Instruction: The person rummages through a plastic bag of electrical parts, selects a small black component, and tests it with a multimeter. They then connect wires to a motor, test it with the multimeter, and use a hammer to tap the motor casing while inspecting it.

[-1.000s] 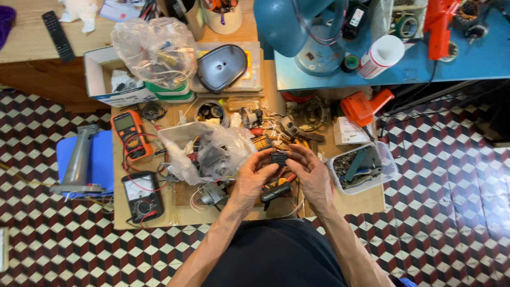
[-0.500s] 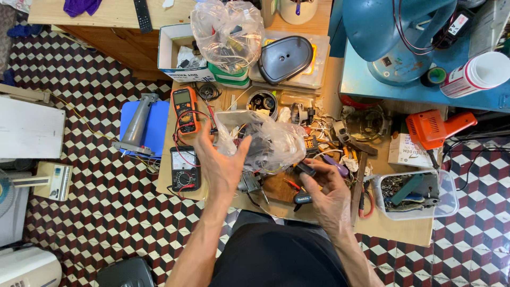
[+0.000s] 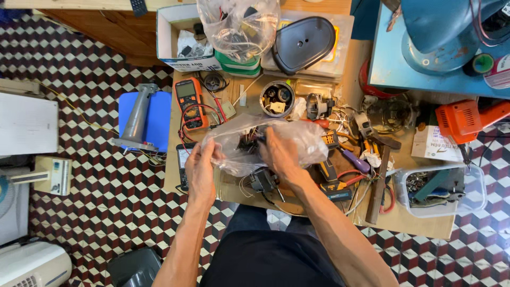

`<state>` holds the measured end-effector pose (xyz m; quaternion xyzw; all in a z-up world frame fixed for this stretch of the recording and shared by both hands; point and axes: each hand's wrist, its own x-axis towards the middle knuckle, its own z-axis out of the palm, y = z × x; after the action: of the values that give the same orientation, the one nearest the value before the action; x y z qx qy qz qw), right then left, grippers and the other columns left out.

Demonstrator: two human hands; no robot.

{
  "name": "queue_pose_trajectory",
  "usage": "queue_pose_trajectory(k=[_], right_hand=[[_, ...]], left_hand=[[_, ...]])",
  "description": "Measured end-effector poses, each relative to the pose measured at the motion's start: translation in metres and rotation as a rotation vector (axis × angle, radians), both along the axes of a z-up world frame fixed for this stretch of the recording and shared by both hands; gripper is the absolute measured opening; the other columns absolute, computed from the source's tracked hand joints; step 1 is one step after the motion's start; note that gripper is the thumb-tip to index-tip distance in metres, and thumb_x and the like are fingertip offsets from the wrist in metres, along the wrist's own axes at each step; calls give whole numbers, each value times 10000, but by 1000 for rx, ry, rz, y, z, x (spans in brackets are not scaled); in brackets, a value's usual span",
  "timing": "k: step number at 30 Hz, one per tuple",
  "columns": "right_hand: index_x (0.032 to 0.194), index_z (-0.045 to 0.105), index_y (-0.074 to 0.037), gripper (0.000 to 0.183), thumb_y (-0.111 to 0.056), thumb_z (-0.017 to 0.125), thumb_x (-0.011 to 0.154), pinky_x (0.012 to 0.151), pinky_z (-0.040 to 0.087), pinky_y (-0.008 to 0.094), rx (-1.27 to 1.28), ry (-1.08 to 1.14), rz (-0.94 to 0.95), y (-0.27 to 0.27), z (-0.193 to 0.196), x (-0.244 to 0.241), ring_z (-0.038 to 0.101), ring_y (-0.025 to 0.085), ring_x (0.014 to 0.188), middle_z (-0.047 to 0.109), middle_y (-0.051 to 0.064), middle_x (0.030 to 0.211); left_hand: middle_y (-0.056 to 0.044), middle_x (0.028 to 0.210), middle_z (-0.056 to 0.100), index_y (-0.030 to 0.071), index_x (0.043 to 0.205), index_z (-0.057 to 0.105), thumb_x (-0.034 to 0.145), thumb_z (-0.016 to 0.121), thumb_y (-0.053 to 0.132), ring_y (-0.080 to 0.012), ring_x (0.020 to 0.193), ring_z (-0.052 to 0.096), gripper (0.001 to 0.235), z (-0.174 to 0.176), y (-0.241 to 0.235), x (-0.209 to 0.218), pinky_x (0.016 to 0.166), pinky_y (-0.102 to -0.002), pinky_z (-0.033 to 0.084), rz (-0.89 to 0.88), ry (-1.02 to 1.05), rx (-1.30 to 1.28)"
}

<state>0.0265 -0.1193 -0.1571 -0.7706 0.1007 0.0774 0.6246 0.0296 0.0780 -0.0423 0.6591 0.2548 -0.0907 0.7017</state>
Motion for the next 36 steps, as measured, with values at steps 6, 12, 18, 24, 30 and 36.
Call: queue_pose_trajectory(k=[6, 12, 18, 24, 30, 36], right_hand=[[1088, 512, -6, 348, -190, 726, 884, 670, 517, 527, -507, -71, 51, -22, 1, 0, 645, 442, 762, 660, 265, 880], [1122, 577, -32, 297, -137, 712, 879, 749, 521, 505, -581, -182, 10, 10, 33, 5, 653, 406, 874, 683, 207, 935], [1172, 585, 7, 365, -17, 652, 815, 864, 518, 482, -822, -389, 71, 17, 39, 26, 609, 388, 991, 644, 206, 1097], [1122, 630, 6, 237, -12, 622, 885, 848, 519, 467, -622, -295, 122, 29, 26, -4, 623, 360, 950, 640, 181, 1002], [991, 679, -20, 234, -67, 597, 777, 918, 488, 457, -907, -536, 280, 63, -32, 27, 631, 352, 1008, 674, 172, 1023], [927, 699, -61, 168, -109, 616, 788, 796, 474, 458, -1152, -362, 620, 74, -58, 52, 638, 327, 919, 684, 151, 924]], left_hand=[[21, 651, 542, 51, 947, 691, 989, 663, 325, -66, 593, 463, 278, 12, 1, -3, 530, -254, 372, -226, 4, 404], [5, 638, 616, 56, 985, 687, 991, 654, 321, -54, 564, 548, 267, 22, -1, 5, 507, -251, 442, -290, -78, 558], [3, 654, 655, 54, 1002, 668, 996, 632, 271, -53, 560, 584, 221, 29, 0, 10, 508, -254, 475, -356, -124, 510], [-3, 665, 677, 57, 998, 669, 1001, 626, 258, -54, 568, 595, 206, 30, 8, 12, 526, -248, 489, -395, -100, 503], [-8, 688, 670, 50, 1030, 659, 1020, 603, 249, -61, 574, 592, 207, 29, 9, 8, 526, -247, 487, -427, -123, 530], [-7, 703, 678, 45, 1054, 664, 1037, 582, 238, -52, 594, 592, 210, 29, 11, 6, 529, -247, 482, -430, -179, 514]])
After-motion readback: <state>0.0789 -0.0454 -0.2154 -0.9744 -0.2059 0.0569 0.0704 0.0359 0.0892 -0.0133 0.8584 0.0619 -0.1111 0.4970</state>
